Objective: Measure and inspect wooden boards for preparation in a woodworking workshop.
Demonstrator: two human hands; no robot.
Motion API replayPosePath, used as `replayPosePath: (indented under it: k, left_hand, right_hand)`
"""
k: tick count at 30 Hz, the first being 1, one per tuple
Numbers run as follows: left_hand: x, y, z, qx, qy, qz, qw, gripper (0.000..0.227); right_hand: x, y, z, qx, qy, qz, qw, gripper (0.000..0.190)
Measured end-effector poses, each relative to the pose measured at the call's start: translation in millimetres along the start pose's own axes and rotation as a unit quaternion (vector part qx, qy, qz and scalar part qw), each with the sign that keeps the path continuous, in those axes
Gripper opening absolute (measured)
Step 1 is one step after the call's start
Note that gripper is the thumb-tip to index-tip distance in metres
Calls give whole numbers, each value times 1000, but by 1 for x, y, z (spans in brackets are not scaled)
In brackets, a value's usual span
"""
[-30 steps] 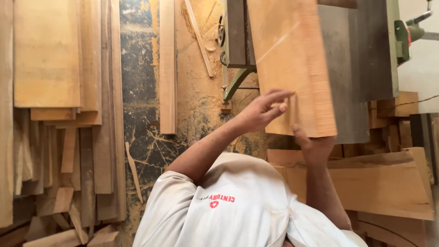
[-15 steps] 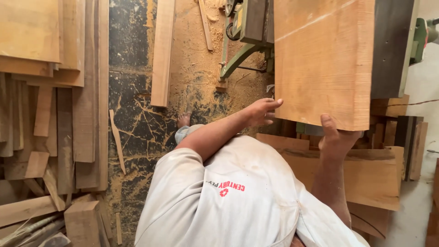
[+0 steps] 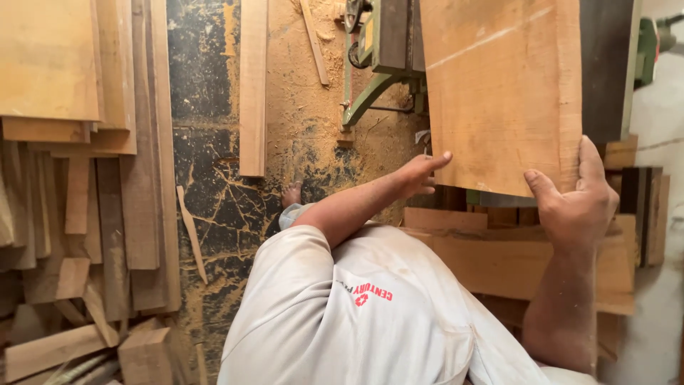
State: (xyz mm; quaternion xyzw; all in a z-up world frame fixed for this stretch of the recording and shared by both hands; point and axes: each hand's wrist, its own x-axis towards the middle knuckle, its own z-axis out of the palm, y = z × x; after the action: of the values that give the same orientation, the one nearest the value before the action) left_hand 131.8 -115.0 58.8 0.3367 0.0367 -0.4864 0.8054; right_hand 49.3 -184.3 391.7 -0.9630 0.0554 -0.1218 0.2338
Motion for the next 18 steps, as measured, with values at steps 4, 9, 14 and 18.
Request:
replayPosePath:
  k: [4,9,14,18]
  left_hand:
    - [-3,7,-1,-7,25,-47,999,103]
    - [10,32,-30,-62,-8,31,998,109]
    - [30,61,-67,-57,69,62,994,138]
    - [2,23,-20,-78,15,76,994,138]
  right_hand:
    - [-27,5,-20,-52,-7,9,999,75]
    - [-114,46,-61,-109,-15,94,990,83]
    - [-245,97,-105,-83,-41,281,955,88]
    - [-348,154,-127,-85,-61,330,938,91]
